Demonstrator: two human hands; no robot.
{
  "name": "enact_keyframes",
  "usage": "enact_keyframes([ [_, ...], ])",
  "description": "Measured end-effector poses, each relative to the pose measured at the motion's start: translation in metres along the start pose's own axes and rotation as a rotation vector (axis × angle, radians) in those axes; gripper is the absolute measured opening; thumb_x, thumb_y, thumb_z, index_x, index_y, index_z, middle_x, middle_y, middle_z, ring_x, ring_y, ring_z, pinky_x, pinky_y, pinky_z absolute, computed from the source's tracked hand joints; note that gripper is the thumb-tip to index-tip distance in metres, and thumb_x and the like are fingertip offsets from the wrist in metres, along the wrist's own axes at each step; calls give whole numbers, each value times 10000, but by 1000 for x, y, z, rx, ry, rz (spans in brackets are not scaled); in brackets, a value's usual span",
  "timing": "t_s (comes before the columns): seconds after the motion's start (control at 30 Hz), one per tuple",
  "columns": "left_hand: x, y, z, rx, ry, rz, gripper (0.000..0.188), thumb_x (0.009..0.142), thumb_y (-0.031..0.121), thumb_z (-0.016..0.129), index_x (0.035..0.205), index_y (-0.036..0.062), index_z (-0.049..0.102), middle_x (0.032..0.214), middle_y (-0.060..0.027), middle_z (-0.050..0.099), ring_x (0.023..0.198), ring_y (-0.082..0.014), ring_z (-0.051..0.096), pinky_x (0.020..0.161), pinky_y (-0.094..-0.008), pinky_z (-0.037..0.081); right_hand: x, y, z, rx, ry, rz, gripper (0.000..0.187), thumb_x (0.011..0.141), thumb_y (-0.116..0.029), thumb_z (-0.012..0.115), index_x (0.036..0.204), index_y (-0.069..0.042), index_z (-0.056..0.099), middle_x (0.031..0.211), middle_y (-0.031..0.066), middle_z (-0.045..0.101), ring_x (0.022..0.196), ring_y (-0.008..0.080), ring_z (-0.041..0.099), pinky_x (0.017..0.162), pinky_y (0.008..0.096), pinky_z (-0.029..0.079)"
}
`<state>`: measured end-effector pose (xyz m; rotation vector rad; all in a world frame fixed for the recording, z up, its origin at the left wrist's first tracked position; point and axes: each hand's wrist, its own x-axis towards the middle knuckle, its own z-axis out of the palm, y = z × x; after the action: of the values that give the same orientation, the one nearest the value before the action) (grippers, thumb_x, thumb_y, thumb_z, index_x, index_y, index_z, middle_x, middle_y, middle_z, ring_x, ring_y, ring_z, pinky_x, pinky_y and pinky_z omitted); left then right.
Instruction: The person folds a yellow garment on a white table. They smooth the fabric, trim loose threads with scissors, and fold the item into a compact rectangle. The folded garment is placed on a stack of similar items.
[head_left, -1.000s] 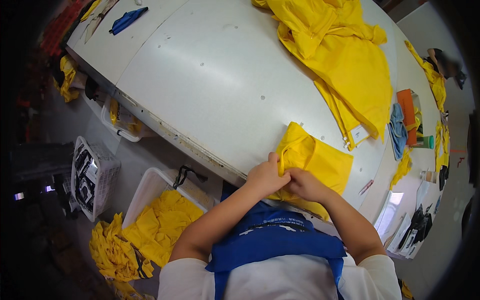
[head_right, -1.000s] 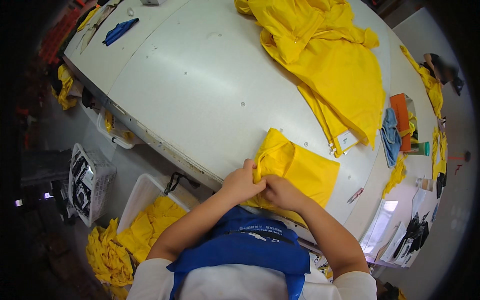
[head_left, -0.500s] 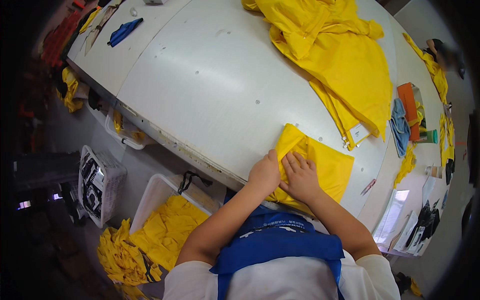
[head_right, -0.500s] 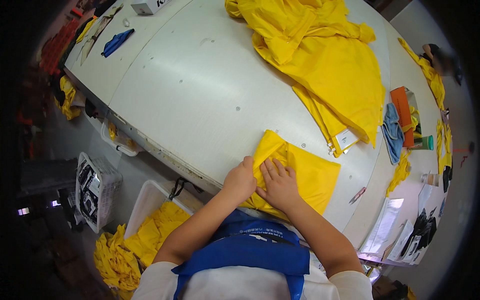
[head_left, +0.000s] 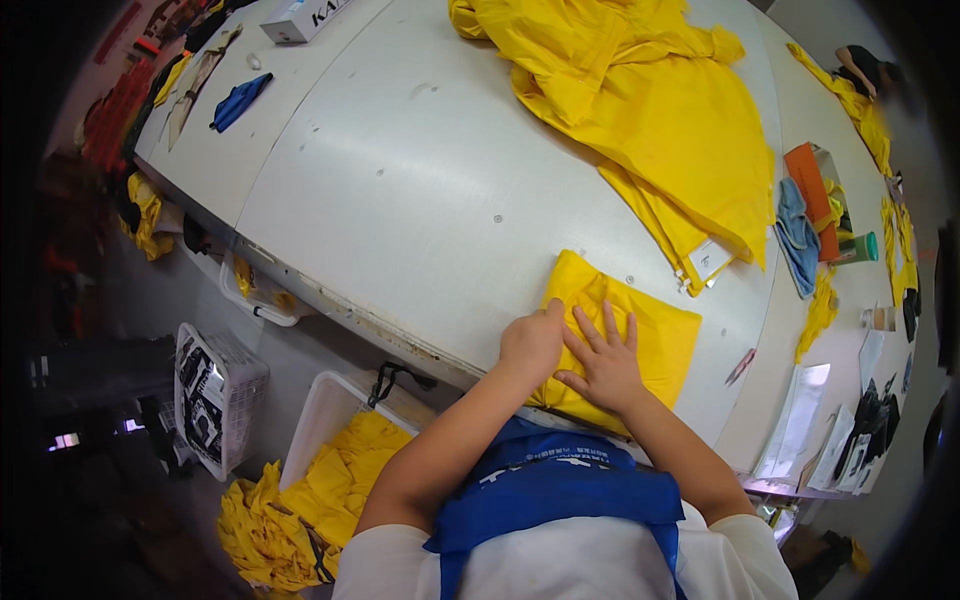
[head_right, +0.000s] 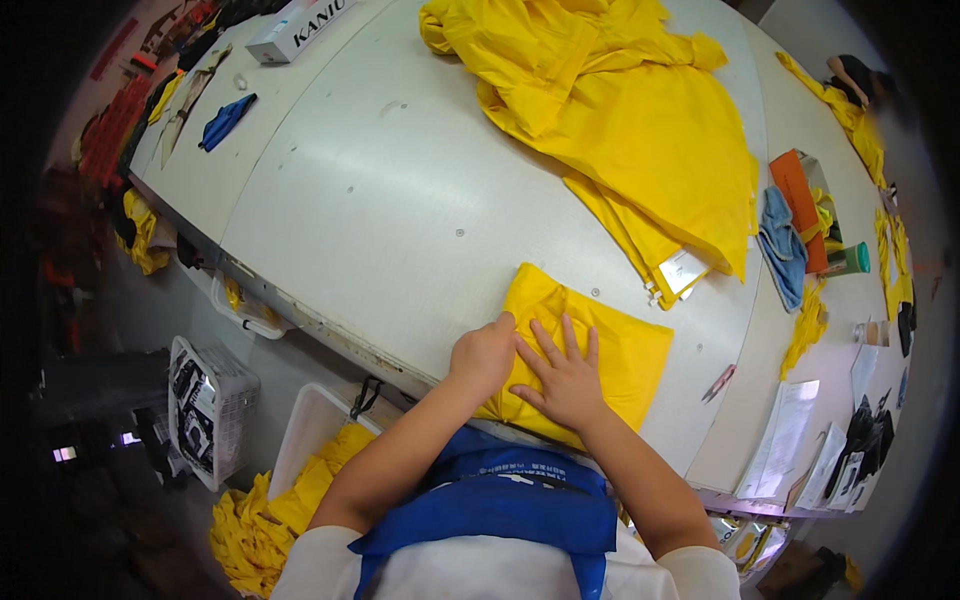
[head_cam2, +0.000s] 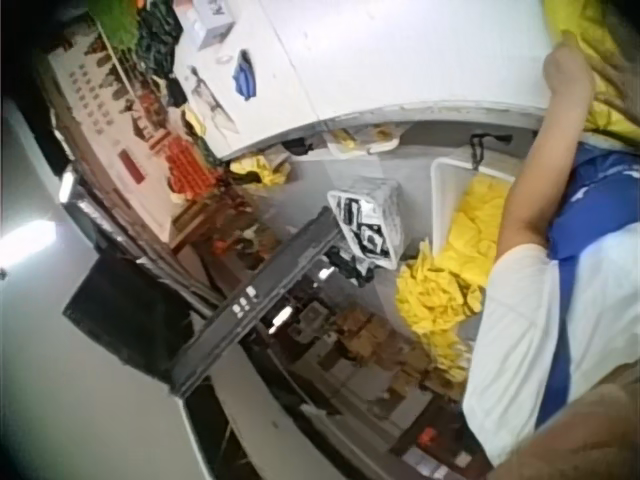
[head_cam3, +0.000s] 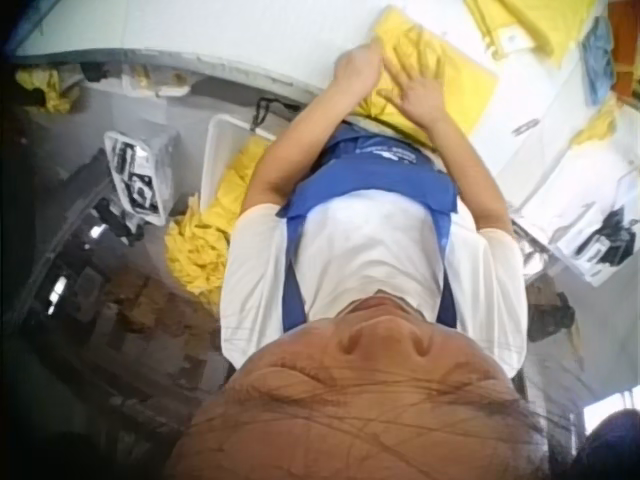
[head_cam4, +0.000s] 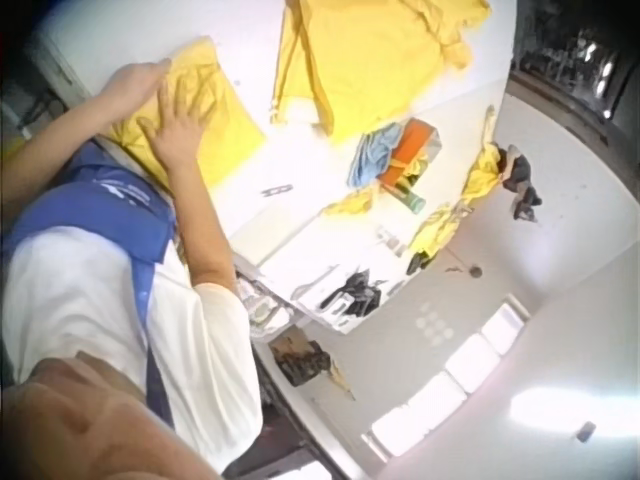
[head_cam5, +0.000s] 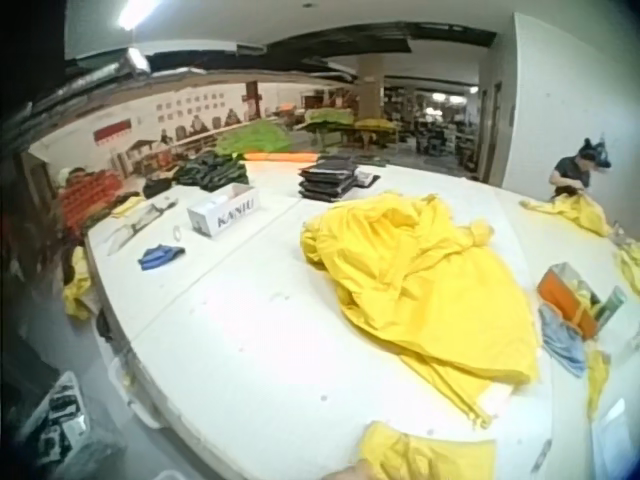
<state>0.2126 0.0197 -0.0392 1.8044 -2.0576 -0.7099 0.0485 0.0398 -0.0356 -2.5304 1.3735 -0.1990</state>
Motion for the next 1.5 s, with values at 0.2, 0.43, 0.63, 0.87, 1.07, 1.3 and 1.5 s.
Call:
enact_keyframes([
  [0.2, 3, 20, 16, -116, -50, 136, 89, 854, 135, 514, 903, 61, 510, 723, -177, 631, 656, -365, 631, 559, -463, 498, -7, 18, 36, 22, -19, 30, 579, 802, -478, 592, 1261, -128, 556, 1431, 78, 404, 1402, 370, 204, 1101, 607, 49],
  [0.43, -1, 24, 29, -95, -235, -94, 114, 866, 149, 521, 894, 46, 482, 732, -216, 623, 662, -420, 605, 575, -517, 470, -24, 37, 21, 432, 215, 155, 622, 806, -414, 602, 1286, -29, 509, 1427, 145, 394, 1399, 378, 212, 1129, 530, 100],
  [0.63, -1, 78, 26, -238, -228, -12, 142, 872, 164, 527, 908, 41, 466, 726, -233, 615, 674, -435, 597, 589, -528, 463, -42, 51, 33, 42, 72, 125, 557, 872, -290, 519, 1322, 30, 443, 1445, 190, 355, 1397, 377, 216, 1128, 526, 122],
  [0.87, 15, 106, 63, -156, -216, -11, 176, 878, 163, 521, 913, 1, 462, 717, -245, 612, 665, -432, 602, 591, -518, 468, -49, 77, 44, 680, 240, 203, 559, 869, -194, 499, 1355, 49, 367, 1456, 218, 312, 1394, 354, 234, 1144, 458, 152],
  [1.07, 14, 95, 72, 36, -280, 15, 168, 878, 147, 518, 917, -7, 467, 696, -248, 612, 658, -432, 609, 591, -514, 482, -69, 100, 3, 1847, 418, 360, 476, 811, -48, 493, 1285, -17, 470, 1326, 172, 475, 1269, 237, 450, 981, 319, 400],
  [1.3, 16, 88, 86, 179, -318, 21, 180, 865, 151, 516, 947, -7, 488, 739, -250, 636, 688, -426, 627, 623, -499, 505, -114, 40, -7, 696, 395, -48, 173, 762, -31, 667, 925, -37, 609, 846, 118, 615, 787, 300, 604, 726, 356, 497],
  [1.5, 9, 72, 67, 102, -282, -25, 184, 825, 145, 568, 942, 26, 491, 743, -220, 632, 687, -403, 624, 605, -490, 487, -99, 38, 16, 906, 231, 304, 206, 703, -174, 752, 862, -92, 650, 828, 98, 623, 847, 262, 585, 718, 352, 473],
])
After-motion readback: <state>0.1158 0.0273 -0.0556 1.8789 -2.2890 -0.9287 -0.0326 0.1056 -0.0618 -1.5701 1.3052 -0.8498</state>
